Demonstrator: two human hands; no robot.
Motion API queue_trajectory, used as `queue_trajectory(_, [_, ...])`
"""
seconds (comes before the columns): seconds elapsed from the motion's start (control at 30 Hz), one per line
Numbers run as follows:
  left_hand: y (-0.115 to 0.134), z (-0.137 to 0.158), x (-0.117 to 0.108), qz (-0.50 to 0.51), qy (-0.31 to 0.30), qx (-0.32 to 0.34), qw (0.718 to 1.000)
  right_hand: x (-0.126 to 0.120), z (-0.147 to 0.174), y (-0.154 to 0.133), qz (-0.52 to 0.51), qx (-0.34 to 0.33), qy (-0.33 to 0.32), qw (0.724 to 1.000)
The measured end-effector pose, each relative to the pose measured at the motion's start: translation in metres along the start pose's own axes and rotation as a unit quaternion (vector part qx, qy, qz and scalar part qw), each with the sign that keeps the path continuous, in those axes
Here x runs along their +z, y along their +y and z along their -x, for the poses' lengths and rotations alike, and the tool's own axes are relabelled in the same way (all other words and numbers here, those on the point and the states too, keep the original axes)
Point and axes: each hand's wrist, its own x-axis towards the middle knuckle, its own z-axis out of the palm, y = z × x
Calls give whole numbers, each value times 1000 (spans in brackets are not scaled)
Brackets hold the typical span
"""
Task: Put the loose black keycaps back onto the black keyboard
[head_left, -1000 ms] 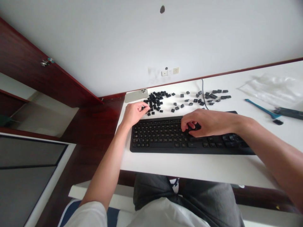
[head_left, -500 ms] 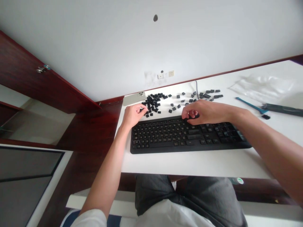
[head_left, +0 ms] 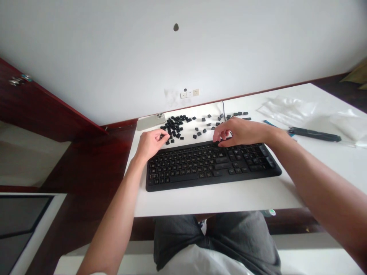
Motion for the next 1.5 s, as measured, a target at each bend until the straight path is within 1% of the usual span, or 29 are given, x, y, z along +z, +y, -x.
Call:
queue_trajectory(0.13, [1,0,1,0,-7,1,1000,10,-2,-17,-65,-57,-61,994])
queue_trajectory(0.2, [3,0,1,-4,-12,1,1000,16,-4,-23,-67,-68,-84,992])
queue_trajectory(0.3, [5,0,0,-10,-18,3,1000,22,-6,-25,-59,-76,-96,991])
queue_trajectory(0.67, [9,0,1,-16,-29,9,999,27,-7,-26,-33,-75,-90,993])
queue_trajectory(0.93, [9,0,-1,-24,-25,6,999,28,-6,-30,-28,-71,-88,993])
queue_trajectory(1.2, [15,1,3,-27,-35,11,999,29,-7,-29,-11,-65,-79,995])
queue_trajectory(1.33, [19,2,4,-19,-39,18,999,30,-7,-30,-19,-72,-75,994])
queue_trajectory(1.5, [18,2,4,-15,-37,14,999,31,-6,-32,1,-79,-63,995])
